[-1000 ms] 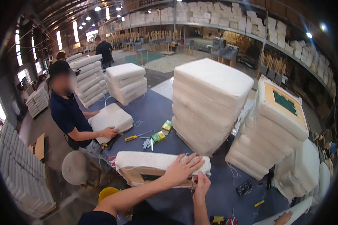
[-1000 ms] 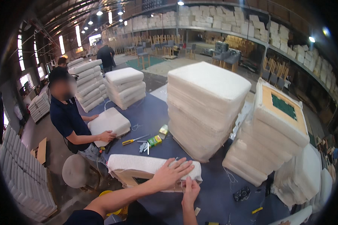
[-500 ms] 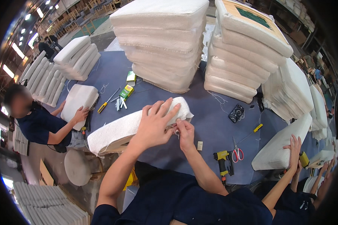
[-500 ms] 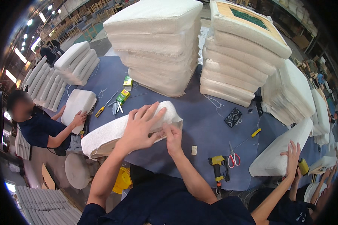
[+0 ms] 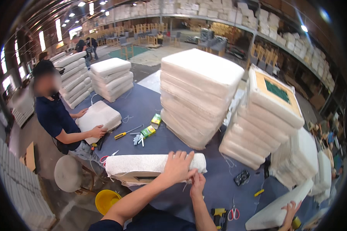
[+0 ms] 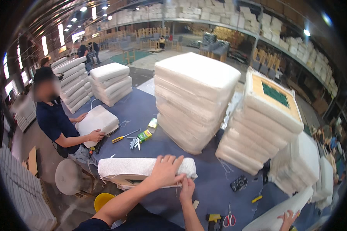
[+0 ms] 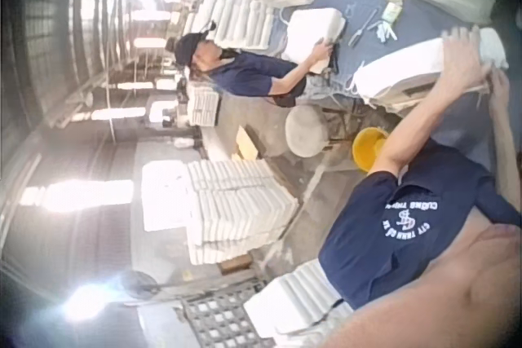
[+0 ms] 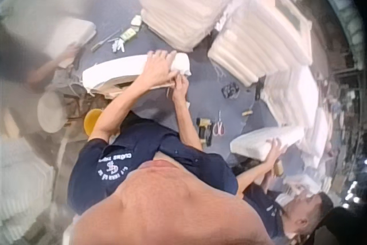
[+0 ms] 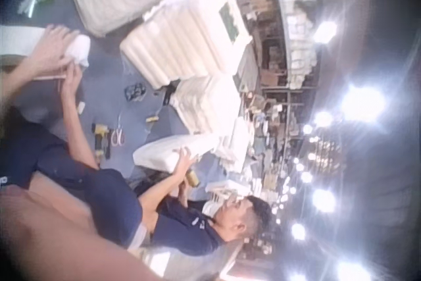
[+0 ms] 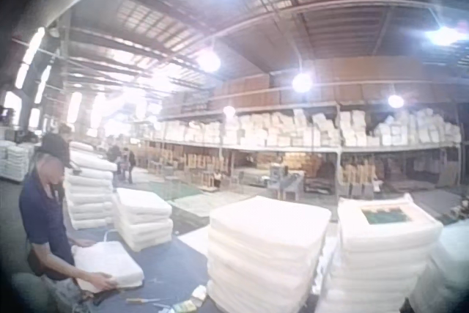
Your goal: The person wraps white fabric around a rectangular cushion base and secures it using a staple gun. They repeatedly fold the fabric edges and apply staples along the sides, then flip the cushion to work on other edges. The person handles multiple cushion units, stacking completed ones on the table.
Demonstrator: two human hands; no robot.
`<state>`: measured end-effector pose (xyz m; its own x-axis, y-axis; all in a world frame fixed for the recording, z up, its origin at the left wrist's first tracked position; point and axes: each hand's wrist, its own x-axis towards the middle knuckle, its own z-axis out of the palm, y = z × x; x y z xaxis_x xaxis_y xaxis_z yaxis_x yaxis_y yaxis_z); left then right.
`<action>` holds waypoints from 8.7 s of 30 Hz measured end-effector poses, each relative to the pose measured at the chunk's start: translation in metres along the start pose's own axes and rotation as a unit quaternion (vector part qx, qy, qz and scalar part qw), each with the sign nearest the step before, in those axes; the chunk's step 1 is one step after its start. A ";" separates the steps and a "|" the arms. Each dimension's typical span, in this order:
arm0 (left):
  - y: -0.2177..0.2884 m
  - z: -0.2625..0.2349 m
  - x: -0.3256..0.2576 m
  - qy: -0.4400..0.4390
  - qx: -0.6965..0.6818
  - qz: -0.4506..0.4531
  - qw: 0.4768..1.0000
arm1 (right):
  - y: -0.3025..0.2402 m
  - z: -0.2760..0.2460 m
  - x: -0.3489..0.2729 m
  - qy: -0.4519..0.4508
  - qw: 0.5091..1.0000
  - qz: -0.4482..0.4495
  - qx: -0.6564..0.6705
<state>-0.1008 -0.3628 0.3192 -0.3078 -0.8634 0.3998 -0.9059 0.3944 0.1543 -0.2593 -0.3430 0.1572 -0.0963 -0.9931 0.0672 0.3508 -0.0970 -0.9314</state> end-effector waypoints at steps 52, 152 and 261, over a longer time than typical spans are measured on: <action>0.035 -0.008 -0.044 -0.003 -0.055 -0.013 0.998 | -0.107 -0.085 0.041 0.010 0.971 -0.044 -0.236; -0.118 -0.011 0.044 -0.338 -0.374 0.003 0.863 | 0.000 0.029 -0.016 -0.020 0.930 -0.191 -0.313; -0.110 -0.002 0.054 -0.357 -0.383 0.010 0.852 | 0.077 0.001 -0.043 -0.071 0.945 -0.105 -0.302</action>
<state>-0.0166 -0.4520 0.3255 -0.6679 -0.7170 -0.1994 -0.5263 0.2655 0.8078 -0.2268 -0.3083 0.0827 0.0356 -0.9590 0.2813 -0.2610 -0.2806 -0.9237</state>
